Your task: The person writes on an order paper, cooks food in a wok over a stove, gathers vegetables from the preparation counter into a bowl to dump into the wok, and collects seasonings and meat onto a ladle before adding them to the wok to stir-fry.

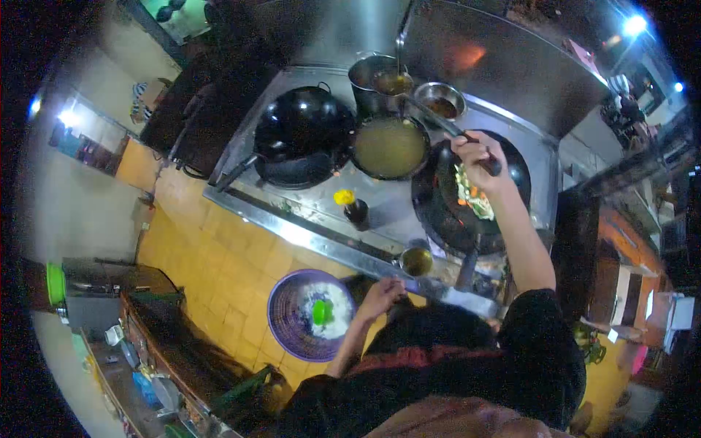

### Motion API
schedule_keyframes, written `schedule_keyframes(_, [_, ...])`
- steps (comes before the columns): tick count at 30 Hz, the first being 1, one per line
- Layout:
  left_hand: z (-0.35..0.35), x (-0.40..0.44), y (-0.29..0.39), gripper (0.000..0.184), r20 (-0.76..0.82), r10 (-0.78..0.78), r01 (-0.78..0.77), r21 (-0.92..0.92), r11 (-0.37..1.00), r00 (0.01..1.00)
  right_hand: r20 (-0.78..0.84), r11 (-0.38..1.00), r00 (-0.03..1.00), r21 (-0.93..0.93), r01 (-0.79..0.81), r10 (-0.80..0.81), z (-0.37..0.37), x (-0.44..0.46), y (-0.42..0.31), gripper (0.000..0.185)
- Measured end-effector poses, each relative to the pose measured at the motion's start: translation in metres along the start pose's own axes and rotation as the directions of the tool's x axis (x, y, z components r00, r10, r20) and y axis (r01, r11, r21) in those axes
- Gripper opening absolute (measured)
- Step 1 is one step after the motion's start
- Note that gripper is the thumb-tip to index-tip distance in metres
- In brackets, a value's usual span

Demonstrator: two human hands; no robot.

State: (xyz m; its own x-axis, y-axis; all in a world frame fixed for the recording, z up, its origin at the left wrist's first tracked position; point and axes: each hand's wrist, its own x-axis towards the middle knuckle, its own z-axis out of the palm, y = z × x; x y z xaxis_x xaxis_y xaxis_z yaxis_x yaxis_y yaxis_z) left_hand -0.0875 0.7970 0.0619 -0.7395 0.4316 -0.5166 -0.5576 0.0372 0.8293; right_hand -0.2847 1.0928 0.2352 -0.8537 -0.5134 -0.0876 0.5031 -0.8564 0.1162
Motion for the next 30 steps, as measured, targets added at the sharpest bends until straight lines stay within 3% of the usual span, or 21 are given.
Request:
schedule_keyframes(1, [0.003,0.001,0.007,0.031,0.048,0.026,-0.032,0.134,0.990,0.998,0.026,1.000,1.000,0.010,0.009,-0.009,0.004,-0.028,0.005,0.042])
schedule_keyframes(2, [0.006,0.003,0.008,0.031,0.061,0.011,-0.019,0.135,0.991,0.998,0.018,1.000,1.000,0.010,0.021,-0.022,0.006,-0.053,0.008,0.045])
schedule_keyframes(4, [0.014,0.004,0.010,0.030,0.018,0.094,-0.095,0.306,0.947,0.995,0.040,1.000,0.999,0.026,0.017,-0.018,0.001,-0.103,0.009,0.048])
schedule_keyframes(6, [0.025,0.001,0.020,0.030,0.029,0.046,-0.051,0.200,0.979,0.999,-0.017,0.999,0.999,0.034,0.031,-0.031,-0.014,-0.153,0.008,0.026])
schedule_keyframes(8, [0.030,0.006,0.015,0.030,-0.012,0.012,-0.008,0.297,0.955,1.000,-0.106,0.989,0.985,0.043,0.144,-0.138,-0.017,-0.193,0.025,0.030])
schedule_keyframes(10, [0.035,0.009,0.016,0.030,0.039,0.026,-0.033,0.206,0.978,0.999,-0.191,0.968,0.950,-0.011,0.251,-0.248,-0.015,-0.225,0.044,0.039])
schedule_keyframes(12, [0.037,0.019,0.004,0.031,0.034,-0.055,0.049,0.143,0.988,0.998,-0.231,0.958,0.930,-0.066,0.279,-0.287,-0.053,-0.254,0.041,0.051])
schedule_keyframes(14, [0.036,0.030,-0.009,0.030,0.142,0.029,-0.057,0.198,0.979,0.989,-0.409,0.912,0.827,-0.307,0.273,-0.386,-0.083,-0.267,0.045,0.047])
schedule_keyframes(15, [0.039,0.031,-0.007,0.030,0.144,0.027,-0.056,0.197,0.979,0.989,-0.489,0.770,0.709,-0.627,0.119,-0.508,-0.101,-0.265,0.049,0.048])
schedule_keyframes(16, [0.042,0.029,-0.004,0.030,0.154,0.016,-0.047,0.201,0.978,0.988,-0.495,0.542,0.581,-0.833,-0.107,-0.646,-0.114,-0.260,0.056,0.049])
schedule_keyframes(17, [0.045,0.031,0.000,0.030,0.164,0.010,-0.044,0.205,0.978,0.986,-0.372,0.281,0.565,-0.928,-0.244,-0.737,-0.124,-0.257,0.061,0.053])
schedule_keyframes(18, [0.044,0.031,-0.001,0.030,0.165,0.012,-0.045,0.202,0.978,0.986,-0.228,-0.001,0.570,-0.928,-0.372,-0.789,-0.135,-0.255,0.066,0.056])
schedule_keyframes(20, [0.042,0.030,-0.003,0.029,0.170,0.045,-0.071,0.149,0.986,0.984,-0.019,-0.309,0.529,-0.793,-0.525,-0.849,-0.165,-0.251,0.062,0.060])
schedule_keyframes(22, [0.036,0.029,-0.004,0.029,0.152,0.019,-0.041,0.145,0.989,0.988,0.327,-0.622,0.576,-0.645,-0.444,-0.750,-0.145,-0.222,0.073,0.065])
schedule_keyframes(24, [0.033,0.021,-0.002,0.030,0.070,-0.078,0.073,0.077,0.994,0.995,0.022,-0.395,0.589,-0.763,-0.512,-0.807,-0.105,-0.178,0.085,0.067])
schedule_keyframes(25, [0.029,0.022,-0.005,0.032,0.078,0.035,-0.049,0.183,0.982,0.996,0.093,-0.471,0.628,-0.747,-0.469,-0.773,-0.102,-0.153,0.085,0.066])
schedule_keyframes(26, [0.023,0.020,-0.007,0.032,0.053,0.059,-0.068,0.182,0.981,0.997,0.168,-0.547,0.664,-0.726,-0.417,-0.728,-0.098,-0.126,0.084,0.065])
schedule_keyframes(28, [0.015,0.011,0.014,0.033,0.027,0.019,-0.028,0.345,0.938,0.999,0.203,-0.502,0.687,-0.823,-0.266,-0.698,-0.106,-0.058,0.077,0.064])
schedule_keyframes(30, [0.001,0.010,0.001,0.033,-0.019,0.031,-0.025,0.241,0.970,0.999,0.215,-0.436,0.706,-0.888,-0.146,-0.675,-0.094,0.026,0.068,0.058])
